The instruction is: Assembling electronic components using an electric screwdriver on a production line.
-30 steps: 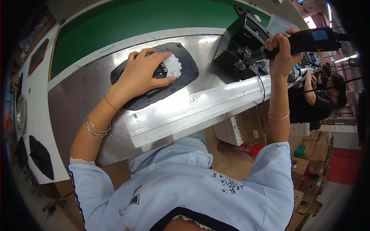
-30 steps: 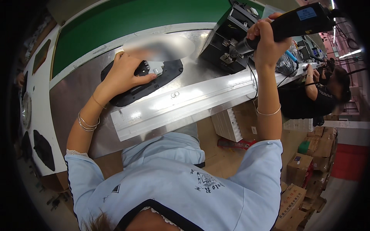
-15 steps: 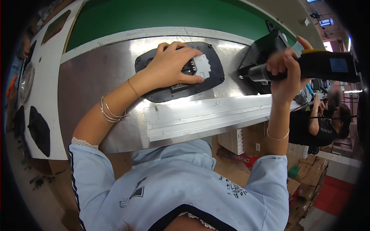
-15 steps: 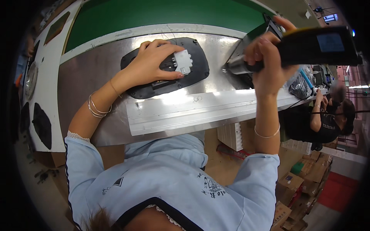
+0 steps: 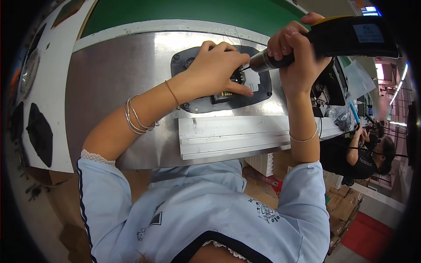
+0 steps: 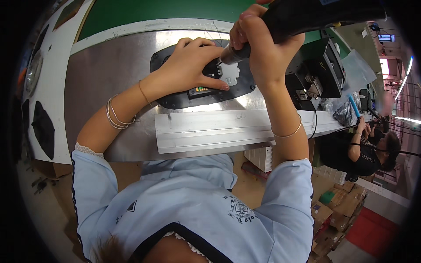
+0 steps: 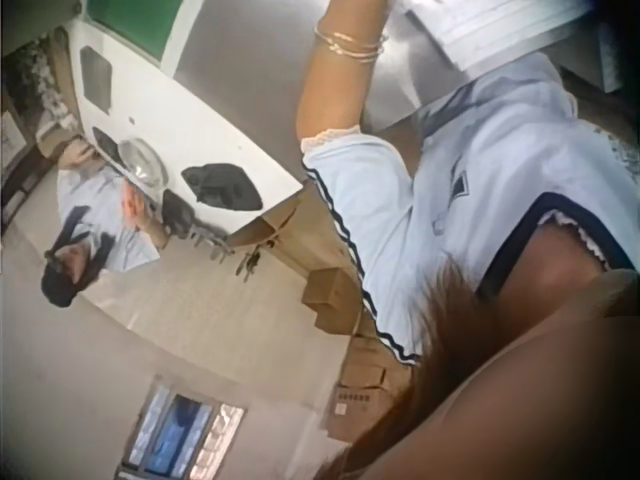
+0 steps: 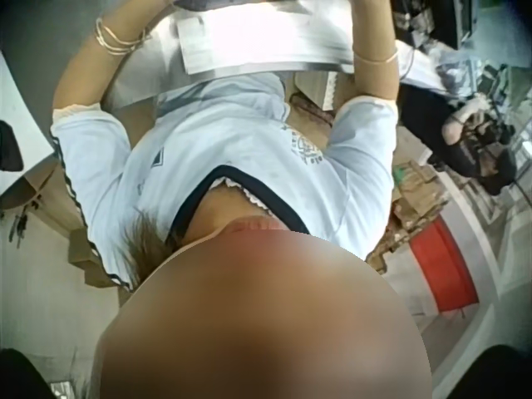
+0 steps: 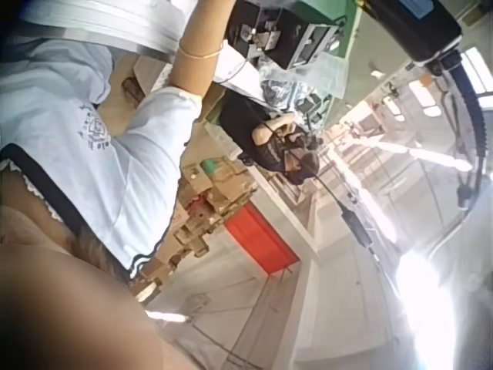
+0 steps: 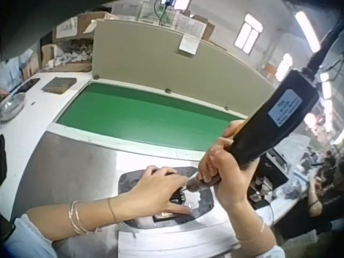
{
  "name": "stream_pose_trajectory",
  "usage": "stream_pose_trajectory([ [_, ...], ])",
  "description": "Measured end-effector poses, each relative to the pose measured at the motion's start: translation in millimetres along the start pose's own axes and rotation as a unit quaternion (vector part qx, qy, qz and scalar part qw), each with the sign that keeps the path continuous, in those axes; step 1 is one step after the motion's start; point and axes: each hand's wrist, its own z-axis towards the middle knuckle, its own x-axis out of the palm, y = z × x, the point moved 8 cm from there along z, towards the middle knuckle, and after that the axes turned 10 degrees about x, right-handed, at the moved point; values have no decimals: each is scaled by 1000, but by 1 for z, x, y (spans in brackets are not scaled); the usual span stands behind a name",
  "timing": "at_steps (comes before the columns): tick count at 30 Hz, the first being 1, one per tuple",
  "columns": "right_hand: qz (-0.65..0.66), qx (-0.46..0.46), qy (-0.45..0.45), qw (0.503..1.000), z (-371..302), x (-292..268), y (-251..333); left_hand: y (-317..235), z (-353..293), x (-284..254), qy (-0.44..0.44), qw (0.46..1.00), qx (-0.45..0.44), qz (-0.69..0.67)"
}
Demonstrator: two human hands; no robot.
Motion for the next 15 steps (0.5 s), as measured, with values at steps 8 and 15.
stream_pose_trajectory([
  [8,-5,-9,9,1000,-2,2,0,0,0,2,3,1000,-1,-1],
  [15,-3,-4,11,1000,-2,6,-3,0,0,4,11,1000,-1,-1],
])
